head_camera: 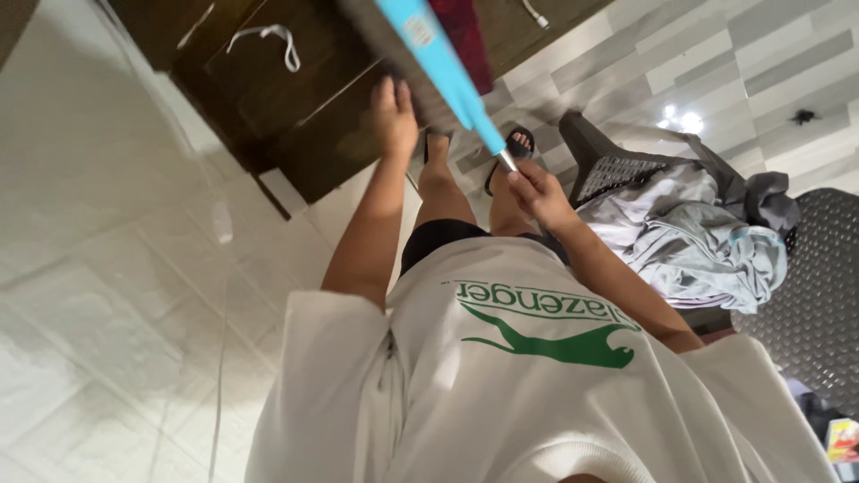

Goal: The person sweeps a desk with a brush, moves a mousepad and electronic cables, and wipes the surface with a cloth.

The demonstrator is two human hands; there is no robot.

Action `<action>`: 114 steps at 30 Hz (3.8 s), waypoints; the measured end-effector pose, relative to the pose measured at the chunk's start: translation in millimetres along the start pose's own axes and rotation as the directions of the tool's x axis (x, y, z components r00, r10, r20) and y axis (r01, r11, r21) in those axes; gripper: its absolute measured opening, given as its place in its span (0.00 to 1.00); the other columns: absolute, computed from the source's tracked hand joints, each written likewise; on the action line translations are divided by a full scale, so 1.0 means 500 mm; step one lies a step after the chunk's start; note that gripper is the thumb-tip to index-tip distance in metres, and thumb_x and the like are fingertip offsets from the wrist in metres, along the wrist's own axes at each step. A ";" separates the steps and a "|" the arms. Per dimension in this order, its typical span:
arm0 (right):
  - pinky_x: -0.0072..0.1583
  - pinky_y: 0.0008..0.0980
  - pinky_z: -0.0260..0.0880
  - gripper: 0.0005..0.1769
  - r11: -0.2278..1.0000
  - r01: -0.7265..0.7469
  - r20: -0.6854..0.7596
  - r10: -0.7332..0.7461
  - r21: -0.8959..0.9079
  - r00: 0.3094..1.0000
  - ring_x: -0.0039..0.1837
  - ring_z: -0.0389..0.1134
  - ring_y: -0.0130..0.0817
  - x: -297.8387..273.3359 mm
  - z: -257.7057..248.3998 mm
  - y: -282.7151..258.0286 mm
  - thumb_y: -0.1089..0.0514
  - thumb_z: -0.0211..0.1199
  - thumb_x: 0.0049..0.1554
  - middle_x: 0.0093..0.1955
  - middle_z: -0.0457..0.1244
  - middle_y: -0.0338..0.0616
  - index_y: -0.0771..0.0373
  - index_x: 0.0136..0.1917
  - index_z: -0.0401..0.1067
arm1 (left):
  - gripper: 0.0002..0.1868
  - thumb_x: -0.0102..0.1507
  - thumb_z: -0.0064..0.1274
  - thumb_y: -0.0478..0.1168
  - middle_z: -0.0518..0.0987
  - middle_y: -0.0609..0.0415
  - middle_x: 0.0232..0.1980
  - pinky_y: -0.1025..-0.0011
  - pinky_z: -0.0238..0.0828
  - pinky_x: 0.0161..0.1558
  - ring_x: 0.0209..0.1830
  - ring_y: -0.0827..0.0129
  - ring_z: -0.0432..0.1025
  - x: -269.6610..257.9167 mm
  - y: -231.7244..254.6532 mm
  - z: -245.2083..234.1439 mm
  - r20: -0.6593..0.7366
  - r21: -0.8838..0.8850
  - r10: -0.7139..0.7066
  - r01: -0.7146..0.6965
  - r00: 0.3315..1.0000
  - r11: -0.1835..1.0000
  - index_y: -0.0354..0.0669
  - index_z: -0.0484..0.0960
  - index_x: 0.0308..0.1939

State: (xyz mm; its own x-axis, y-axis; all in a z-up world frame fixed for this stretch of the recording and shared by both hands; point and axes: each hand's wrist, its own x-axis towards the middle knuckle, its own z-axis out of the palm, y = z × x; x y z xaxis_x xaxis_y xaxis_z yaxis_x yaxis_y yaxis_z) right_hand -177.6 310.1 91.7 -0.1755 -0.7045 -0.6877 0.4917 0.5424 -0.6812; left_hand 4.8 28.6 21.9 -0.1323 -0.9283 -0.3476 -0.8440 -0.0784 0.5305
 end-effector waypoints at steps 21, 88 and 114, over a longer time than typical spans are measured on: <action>0.35 0.21 0.52 0.16 0.994 0.093 -0.107 -0.099 -0.060 0.989 0.33 0.54 0.18 -0.005 -0.001 0.063 0.49 0.58 0.68 0.33 0.56 0.30 0.63 0.59 0.72 | 0.20 0.73 0.52 0.37 0.79 0.52 0.61 0.71 0.67 0.65 0.60 0.71 0.72 -0.262 0.098 -0.238 0.306 -0.857 0.229 0.162 0.924 0.490 0.32 0.75 0.68; 0.33 0.23 0.51 0.12 0.963 0.216 -0.331 -0.152 0.165 0.931 0.31 0.52 0.21 -0.023 -0.008 -0.041 0.52 0.50 0.70 0.34 0.55 0.34 0.62 0.59 0.68 | 0.30 0.66 0.55 0.32 0.70 0.45 0.67 0.52 0.65 0.67 0.67 0.49 0.67 -0.051 0.103 -0.040 -0.100 0.043 0.611 -0.610 0.785 0.791 0.54 0.69 0.72; 0.47 0.34 0.69 0.18 0.913 0.192 -0.244 -0.290 -0.359 0.925 0.44 0.69 0.37 0.141 -0.028 0.039 0.53 0.58 0.65 0.43 0.69 0.46 0.67 0.61 0.71 | 0.08 0.76 0.43 0.40 0.71 0.59 0.37 0.76 0.67 0.38 0.35 0.76 0.66 0.143 0.510 -0.070 -0.036 -0.784 0.581 -0.384 0.813 0.487 0.41 0.69 0.54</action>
State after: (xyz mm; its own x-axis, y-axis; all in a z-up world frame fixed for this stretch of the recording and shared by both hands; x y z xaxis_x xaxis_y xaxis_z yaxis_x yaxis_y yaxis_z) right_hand -192.3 277.4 26.7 -0.5130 -0.6977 -0.5000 0.1090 0.5248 -0.8442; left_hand -201.7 -70.6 159.4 -0.5793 -0.8133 0.0541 0.0472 0.0328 0.9983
